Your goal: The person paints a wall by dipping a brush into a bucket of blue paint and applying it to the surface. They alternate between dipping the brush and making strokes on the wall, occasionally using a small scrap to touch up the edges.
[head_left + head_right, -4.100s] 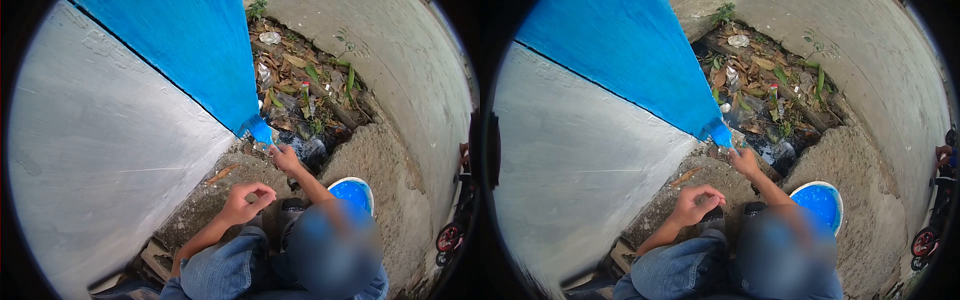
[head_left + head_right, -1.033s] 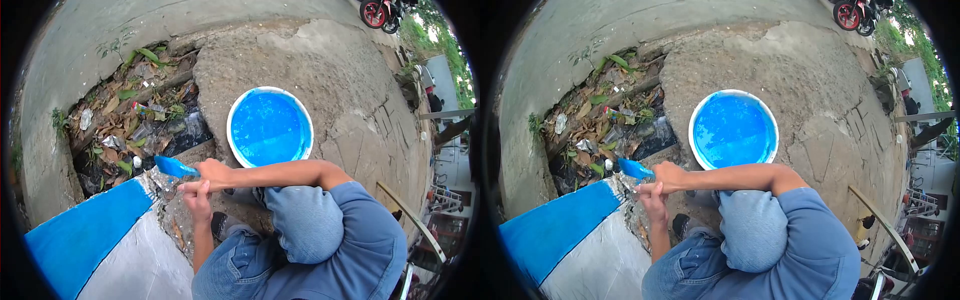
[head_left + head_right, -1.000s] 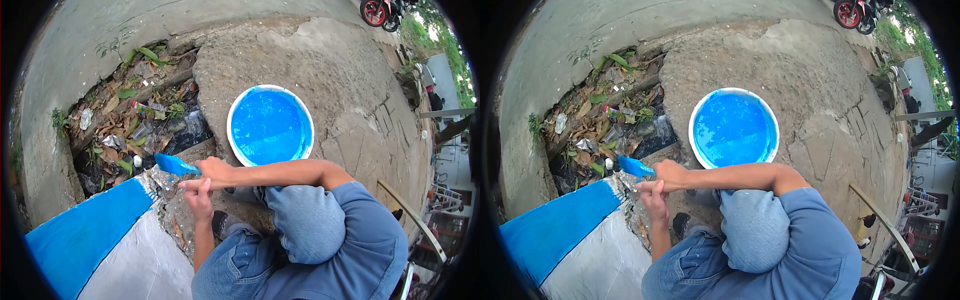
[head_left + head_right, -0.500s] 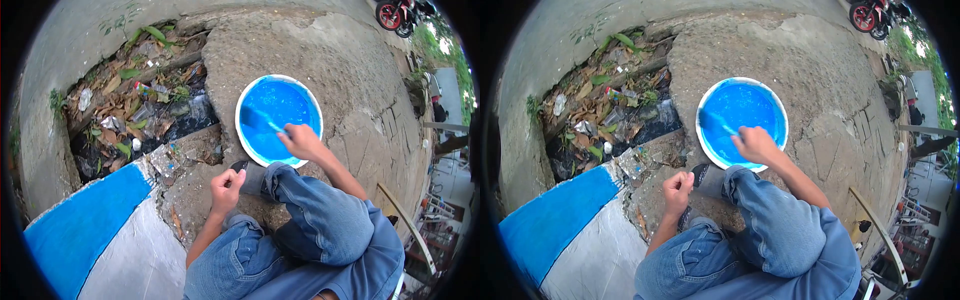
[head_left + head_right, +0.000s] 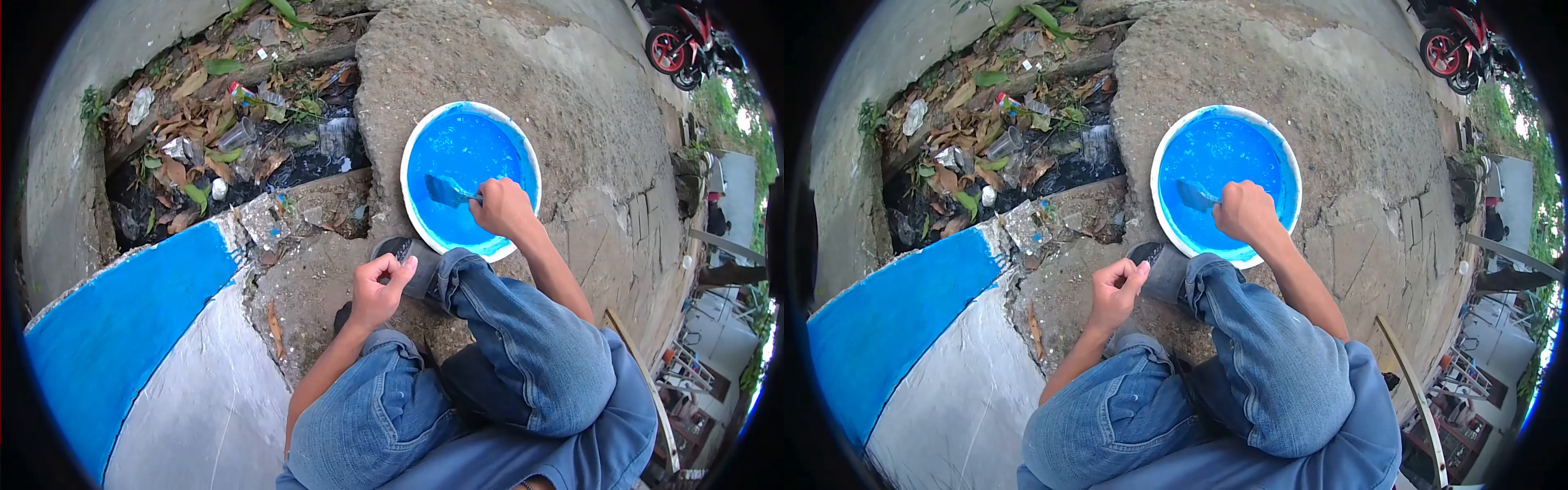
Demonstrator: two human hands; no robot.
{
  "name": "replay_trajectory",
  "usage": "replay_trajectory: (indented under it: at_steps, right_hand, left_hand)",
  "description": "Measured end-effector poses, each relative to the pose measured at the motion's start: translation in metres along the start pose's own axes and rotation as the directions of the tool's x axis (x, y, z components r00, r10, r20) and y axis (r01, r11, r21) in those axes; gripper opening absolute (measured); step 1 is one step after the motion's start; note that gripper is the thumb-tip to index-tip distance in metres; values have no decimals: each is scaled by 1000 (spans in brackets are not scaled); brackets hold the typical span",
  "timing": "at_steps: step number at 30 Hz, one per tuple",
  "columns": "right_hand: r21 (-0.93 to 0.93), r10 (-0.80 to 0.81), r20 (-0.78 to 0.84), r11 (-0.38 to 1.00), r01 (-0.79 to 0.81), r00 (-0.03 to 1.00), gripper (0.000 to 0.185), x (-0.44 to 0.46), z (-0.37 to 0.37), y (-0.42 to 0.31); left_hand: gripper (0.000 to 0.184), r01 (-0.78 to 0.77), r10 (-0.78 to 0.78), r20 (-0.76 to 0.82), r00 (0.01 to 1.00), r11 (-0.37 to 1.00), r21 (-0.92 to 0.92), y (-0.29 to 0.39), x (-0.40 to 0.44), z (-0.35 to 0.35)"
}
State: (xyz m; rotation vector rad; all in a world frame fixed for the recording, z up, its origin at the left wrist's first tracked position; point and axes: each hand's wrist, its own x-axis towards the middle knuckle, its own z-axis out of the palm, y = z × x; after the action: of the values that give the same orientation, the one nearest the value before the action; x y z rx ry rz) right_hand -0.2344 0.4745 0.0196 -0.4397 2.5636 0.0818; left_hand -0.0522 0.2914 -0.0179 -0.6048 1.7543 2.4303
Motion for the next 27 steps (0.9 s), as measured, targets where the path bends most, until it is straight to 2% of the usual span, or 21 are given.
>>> replay_trajectory:
  at_steps: [9,10,12,27]
  right_hand:
    - [-24,-90,-84,996,88,992,17,7,-8,-8]
    - [-26,-93,-83,995,91,992,17,8,-10,-10]
    - [-163,-59,5,985,59,998,22,10,-14,-15]
    - [-195,-123,-22,974,116,992,22,19,2,-12]
  left_hand:
    - [41,4,-4,-38,999,1000,10,4,-1,-7]
    - [41,14,-13,-39,999,1000,16,2,-2,-9]
    - [42,25,-24,-42,999,999,20,-1,-3,-9]
    - [42,40,-37,-45,998,997,66,-2,-2,-8]
